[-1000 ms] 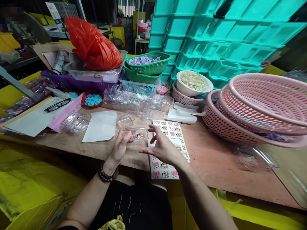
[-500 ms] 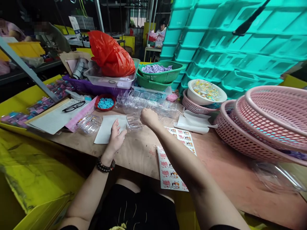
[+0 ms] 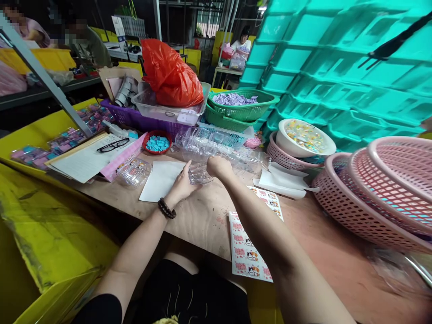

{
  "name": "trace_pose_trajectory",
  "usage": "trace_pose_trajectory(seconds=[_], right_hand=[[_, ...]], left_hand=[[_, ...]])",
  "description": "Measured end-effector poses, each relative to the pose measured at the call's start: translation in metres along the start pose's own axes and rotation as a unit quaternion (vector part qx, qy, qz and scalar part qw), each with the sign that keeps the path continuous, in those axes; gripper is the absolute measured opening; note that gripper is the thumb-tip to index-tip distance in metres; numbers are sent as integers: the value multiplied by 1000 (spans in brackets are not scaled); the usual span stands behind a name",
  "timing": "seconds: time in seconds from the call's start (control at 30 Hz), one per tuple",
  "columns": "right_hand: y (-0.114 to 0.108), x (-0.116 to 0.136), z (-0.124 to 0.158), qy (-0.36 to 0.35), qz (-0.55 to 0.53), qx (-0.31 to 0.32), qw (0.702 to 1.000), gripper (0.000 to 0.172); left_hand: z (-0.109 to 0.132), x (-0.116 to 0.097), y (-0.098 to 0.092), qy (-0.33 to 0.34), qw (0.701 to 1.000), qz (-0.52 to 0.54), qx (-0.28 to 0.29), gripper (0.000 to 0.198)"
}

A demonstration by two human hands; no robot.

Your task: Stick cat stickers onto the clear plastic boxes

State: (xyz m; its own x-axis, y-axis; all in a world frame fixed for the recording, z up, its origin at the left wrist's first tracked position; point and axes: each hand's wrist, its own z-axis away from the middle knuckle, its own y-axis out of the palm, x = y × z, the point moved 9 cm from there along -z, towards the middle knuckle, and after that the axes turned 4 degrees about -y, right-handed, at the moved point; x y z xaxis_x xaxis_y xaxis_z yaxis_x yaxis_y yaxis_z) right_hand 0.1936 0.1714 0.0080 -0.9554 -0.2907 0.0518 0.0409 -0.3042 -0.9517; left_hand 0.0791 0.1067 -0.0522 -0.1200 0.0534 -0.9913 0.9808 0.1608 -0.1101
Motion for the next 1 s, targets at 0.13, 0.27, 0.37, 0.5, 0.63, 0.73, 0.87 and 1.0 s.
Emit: trace_pose_trajectory(seconds=[0.13, 0.27, 0.37, 0.5, 0.63, 0.73, 0.87, 1.0], right_hand=[[4, -1, 2, 13, 5, 6, 1000, 37], [-1, -3, 7, 6, -2, -18, 1000, 39], [-8, -5, 12, -4, -13, -42, 999, 38], [-15, 5, 21, -31, -36, -68, 997, 32], [-23, 33, 35, -94, -73, -73, 990, 21], [-24, 51, 45, -161, -133, -32, 977, 26], [-15, 80, 50, -299, -357, 100, 879, 46], [-5, 110, 19, -315, -308, 1, 898, 42]], left_hand=[[2, 1, 0, -8, 1000, -26, 0, 111], [4, -7, 2, 13, 999, -31, -5, 102], [6, -13, 2, 15, 1000, -20, -1, 101], [22, -29, -13, 48, 998, -43, -17, 94], [49, -35, -40, 66, 996, -17, -57, 81], [71, -33, -68, 42, 993, 43, -97, 77], [106, -47, -117, 40, 983, 82, -161, 75], [144, -61, -175, 63, 962, 38, -263, 74]])
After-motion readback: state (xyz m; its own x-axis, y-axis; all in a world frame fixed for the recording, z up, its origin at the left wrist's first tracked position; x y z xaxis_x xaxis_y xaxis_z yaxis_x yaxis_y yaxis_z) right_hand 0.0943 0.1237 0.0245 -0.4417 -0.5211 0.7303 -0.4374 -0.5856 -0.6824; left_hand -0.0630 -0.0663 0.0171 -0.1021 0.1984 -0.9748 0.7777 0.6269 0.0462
